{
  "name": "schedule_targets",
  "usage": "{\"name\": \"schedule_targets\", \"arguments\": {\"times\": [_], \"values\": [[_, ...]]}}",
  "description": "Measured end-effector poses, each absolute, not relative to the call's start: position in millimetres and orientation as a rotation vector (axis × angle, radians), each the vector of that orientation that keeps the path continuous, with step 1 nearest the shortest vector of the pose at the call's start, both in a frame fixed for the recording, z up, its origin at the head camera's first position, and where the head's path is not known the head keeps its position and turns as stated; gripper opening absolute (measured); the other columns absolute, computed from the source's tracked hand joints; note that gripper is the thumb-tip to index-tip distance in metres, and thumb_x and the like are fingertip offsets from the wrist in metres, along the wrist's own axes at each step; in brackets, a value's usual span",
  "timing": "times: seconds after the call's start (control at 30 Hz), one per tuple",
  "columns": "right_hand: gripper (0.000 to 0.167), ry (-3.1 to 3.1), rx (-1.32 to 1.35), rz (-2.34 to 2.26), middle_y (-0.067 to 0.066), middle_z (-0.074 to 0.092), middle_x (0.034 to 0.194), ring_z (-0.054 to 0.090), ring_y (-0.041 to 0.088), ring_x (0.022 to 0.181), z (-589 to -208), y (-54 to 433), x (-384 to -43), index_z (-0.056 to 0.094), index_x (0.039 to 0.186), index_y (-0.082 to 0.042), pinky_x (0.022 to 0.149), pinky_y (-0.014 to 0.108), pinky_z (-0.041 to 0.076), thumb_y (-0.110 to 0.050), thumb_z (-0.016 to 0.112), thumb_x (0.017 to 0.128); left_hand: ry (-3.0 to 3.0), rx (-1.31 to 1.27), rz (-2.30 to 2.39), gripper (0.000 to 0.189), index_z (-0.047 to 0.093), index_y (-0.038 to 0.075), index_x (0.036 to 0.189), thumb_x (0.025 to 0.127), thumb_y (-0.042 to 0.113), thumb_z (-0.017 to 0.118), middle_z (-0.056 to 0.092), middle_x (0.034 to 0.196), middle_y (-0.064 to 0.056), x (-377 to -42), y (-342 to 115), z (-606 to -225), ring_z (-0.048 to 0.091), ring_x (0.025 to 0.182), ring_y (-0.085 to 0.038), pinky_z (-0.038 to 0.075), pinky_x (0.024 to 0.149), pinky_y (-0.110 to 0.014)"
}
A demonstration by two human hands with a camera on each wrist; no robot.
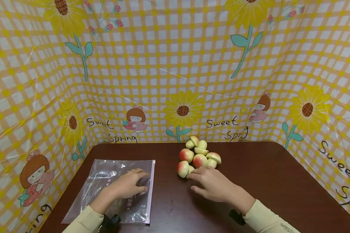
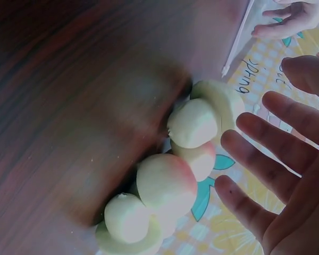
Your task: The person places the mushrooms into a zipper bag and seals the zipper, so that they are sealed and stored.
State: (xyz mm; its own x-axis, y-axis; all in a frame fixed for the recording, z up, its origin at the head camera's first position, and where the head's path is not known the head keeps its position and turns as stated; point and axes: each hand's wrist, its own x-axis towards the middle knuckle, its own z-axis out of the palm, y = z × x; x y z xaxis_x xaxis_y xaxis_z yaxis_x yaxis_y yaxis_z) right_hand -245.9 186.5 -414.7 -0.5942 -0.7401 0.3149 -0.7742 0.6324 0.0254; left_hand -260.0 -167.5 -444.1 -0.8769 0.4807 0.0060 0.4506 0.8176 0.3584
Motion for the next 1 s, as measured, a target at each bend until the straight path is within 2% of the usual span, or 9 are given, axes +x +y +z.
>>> {"name": "schedule_targets", "arguments": {"times": [0.2, 0.37, 0.67, 0.83, 1.0], "values": [[0.03, -2.555, 1.251, 0.14, -0.006, 0.069, 0.111, 0.064, 0.011, 0.105, -420.6, 181.7, -245.1, 0.072, 0.117, -0.017, 0.084, 0.04, 0.054, -0.032, 0.072, 0.091, 2.852, 0.751, 0.53, 0.071, 0.053, 0.012, 0.147, 0.087, 0.042, 0.076, 0.033, 0.158, -0.026, -265.2, -175.0, -448.0, 0.027, 0.148, -0.047, 0.027, 0.116, -0.066], [0.029, -2.572, 1.28, 0.147, -0.005, 0.068, 0.111, 0.064, 0.01, 0.104, -427.3, 176.0, -244.1, 0.072, 0.117, -0.016, 0.085, 0.037, 0.054, -0.032, 0.071, 0.092, 2.79, 0.67, 0.531, 0.08, 0.044, 0.017, 0.154, 0.088, 0.05, 0.074, 0.02, 0.165, -0.024, -264.8, -178.5, -454.8, 0.015, 0.153, -0.046, 0.019, 0.115, -0.072], [0.029, -2.616, 1.327, 0.198, -0.006, 0.067, 0.112, 0.064, 0.01, 0.103, -432.2, 164.7, -243.5, 0.071, 0.118, -0.015, 0.085, 0.034, 0.055, -0.031, 0.07, 0.094, 2.777, 0.629, 0.459, 0.083, 0.037, 0.021, 0.158, 0.09, 0.058, 0.067, 0.022, 0.165, -0.02, -262.6, -182.2, -463.8, 0.017, 0.153, -0.042, 0.014, 0.117, -0.071], [0.031, -2.668, 1.322, 0.195, -0.004, 0.068, 0.116, 0.064, 0.012, 0.108, -430.7, 161.7, -244.0, 0.071, 0.122, -0.014, 0.088, 0.036, 0.055, -0.03, 0.069, 0.095, 2.802, 0.66, 0.428, 0.083, 0.038, 0.022, 0.157, 0.089, 0.06, 0.066, 0.025, 0.165, -0.019, -265.8, -180.0, -464.8, 0.019, 0.153, -0.042, 0.016, 0.116, -0.072], [0.032, -2.66, 1.315, 0.178, -0.004, 0.069, 0.116, 0.066, 0.013, 0.105, -431.6, 158.8, -244.5, 0.071, 0.122, -0.014, 0.087, 0.036, 0.056, -0.03, 0.07, 0.094, 2.825, 0.693, 0.403, 0.083, 0.039, 0.021, 0.157, 0.089, 0.062, 0.064, 0.026, 0.164, -0.02, -267.1, -179.0, -465.3, 0.02, 0.152, -0.042, 0.019, 0.114, -0.074]]}}
